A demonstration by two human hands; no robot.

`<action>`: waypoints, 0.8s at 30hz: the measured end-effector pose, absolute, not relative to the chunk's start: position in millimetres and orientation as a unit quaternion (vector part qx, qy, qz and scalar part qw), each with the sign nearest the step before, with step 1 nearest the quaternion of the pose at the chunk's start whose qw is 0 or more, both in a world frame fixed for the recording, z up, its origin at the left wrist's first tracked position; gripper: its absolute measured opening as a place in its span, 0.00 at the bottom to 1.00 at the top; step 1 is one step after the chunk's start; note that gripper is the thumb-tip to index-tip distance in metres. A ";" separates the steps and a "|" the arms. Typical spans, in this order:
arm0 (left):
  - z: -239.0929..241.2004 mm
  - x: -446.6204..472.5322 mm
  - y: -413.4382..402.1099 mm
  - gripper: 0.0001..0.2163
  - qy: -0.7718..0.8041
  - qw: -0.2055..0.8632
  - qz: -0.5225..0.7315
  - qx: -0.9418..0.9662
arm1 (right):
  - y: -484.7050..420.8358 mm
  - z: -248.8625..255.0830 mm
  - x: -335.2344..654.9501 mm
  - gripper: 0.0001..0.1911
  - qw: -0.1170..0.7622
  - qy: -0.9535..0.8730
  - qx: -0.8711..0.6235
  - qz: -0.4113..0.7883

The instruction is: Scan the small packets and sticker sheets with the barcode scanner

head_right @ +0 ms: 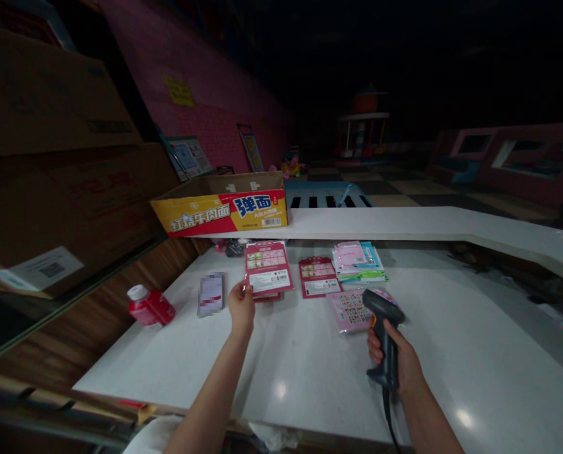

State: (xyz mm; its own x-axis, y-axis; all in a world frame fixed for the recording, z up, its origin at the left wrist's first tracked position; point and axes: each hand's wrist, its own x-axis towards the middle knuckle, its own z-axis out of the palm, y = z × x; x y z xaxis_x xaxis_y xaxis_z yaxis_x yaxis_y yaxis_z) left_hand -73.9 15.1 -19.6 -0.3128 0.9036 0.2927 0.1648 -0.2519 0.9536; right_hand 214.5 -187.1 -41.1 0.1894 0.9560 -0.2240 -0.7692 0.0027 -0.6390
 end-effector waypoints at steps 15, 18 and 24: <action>-12.7 -85.2 1.9 0.20 0.524 -0.010 0.212 0.825 | -187.8 -44.7 216.4 0.16 0.700 -0.128 -0.331 0.620; -16.7 -76.2 5.1 0.23 0.443 0.026 0.125 0.887 | -187.7 -45.2 217.1 0.16 0.701 -0.118 -0.328 0.622; -20.7 -74.5 7.3 0.21 0.472 0.013 0.076 0.878 | -187.7 -45.2 218.8 0.16 0.705 -0.115 -0.317 0.623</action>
State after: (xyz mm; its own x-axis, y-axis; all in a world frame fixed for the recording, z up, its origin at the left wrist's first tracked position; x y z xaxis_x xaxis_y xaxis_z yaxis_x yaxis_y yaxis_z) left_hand -74.5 7.3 -20.7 0.5428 0.8311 0.1210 0.8272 -0.5539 0.0945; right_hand 218.8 -187.7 -45.2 0.1964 0.9523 -0.2335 -0.8064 0.0214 -0.5910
